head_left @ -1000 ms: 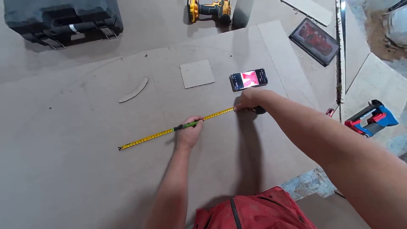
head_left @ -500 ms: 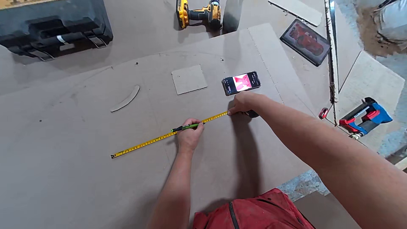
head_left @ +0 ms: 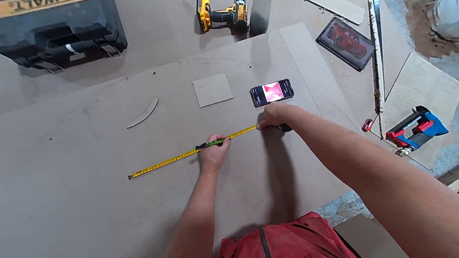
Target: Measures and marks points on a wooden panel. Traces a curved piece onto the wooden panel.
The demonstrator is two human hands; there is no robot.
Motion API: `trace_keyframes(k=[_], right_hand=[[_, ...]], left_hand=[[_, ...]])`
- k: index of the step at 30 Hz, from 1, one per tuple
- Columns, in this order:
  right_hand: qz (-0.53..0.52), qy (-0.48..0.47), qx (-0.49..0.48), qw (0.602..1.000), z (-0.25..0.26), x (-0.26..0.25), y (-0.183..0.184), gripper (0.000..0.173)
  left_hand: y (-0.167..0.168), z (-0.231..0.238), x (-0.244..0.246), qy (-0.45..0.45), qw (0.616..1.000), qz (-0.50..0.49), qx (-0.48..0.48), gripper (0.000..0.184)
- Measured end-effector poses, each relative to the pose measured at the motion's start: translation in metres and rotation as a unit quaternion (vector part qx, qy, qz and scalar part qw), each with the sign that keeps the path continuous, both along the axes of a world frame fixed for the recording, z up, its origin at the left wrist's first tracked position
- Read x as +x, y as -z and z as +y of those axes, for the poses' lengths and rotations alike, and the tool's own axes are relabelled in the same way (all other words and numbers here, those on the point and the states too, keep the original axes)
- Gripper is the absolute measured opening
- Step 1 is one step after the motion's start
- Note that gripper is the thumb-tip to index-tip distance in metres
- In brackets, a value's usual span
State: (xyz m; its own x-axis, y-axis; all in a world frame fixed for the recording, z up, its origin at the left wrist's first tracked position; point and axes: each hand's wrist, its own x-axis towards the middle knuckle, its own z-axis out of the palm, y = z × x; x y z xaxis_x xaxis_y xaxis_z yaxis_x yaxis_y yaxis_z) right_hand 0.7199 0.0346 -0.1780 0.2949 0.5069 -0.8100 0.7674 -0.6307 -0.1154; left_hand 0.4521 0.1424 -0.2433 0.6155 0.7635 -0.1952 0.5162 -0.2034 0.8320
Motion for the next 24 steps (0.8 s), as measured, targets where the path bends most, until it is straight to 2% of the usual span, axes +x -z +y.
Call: trace_keyframes(k=[13, 15, 18, 21, 24], right_hand=[[-0.006, 0.001, -0.001, 1.000, -0.001, 0.001, 0.000, 0.068], [-0.008, -0.011, 0.006, 1.000, -0.002, 0.002, 0.002, 0.069], [-0.013, -0.051, 0.076, 0.996, -0.015, 0.003, 0.008, 0.070], [-0.014, -0.062, 0.175, 0.982, -0.054, -0.008, 0.015, 0.059], [-0.039, 0.002, 0.231, 0.972, -0.120, -0.049, 0.023, 0.051]], left_hand=[[-0.006, 0.001, 0.003, 0.014, 1.000, 0.019, -0.005, 0.005], [-0.007, 0.004, 0.001, -0.005, 0.998, -0.013, -0.060, 0.006], [-0.014, 0.021, -0.020, -0.059, 0.975, -0.143, -0.161, 0.012], [-0.034, 0.064, -0.058, -0.127, 0.972, -0.170, -0.100, 0.027], [-0.047, 0.128, -0.086, -0.171, 0.980, -0.094, 0.048, 0.042]])
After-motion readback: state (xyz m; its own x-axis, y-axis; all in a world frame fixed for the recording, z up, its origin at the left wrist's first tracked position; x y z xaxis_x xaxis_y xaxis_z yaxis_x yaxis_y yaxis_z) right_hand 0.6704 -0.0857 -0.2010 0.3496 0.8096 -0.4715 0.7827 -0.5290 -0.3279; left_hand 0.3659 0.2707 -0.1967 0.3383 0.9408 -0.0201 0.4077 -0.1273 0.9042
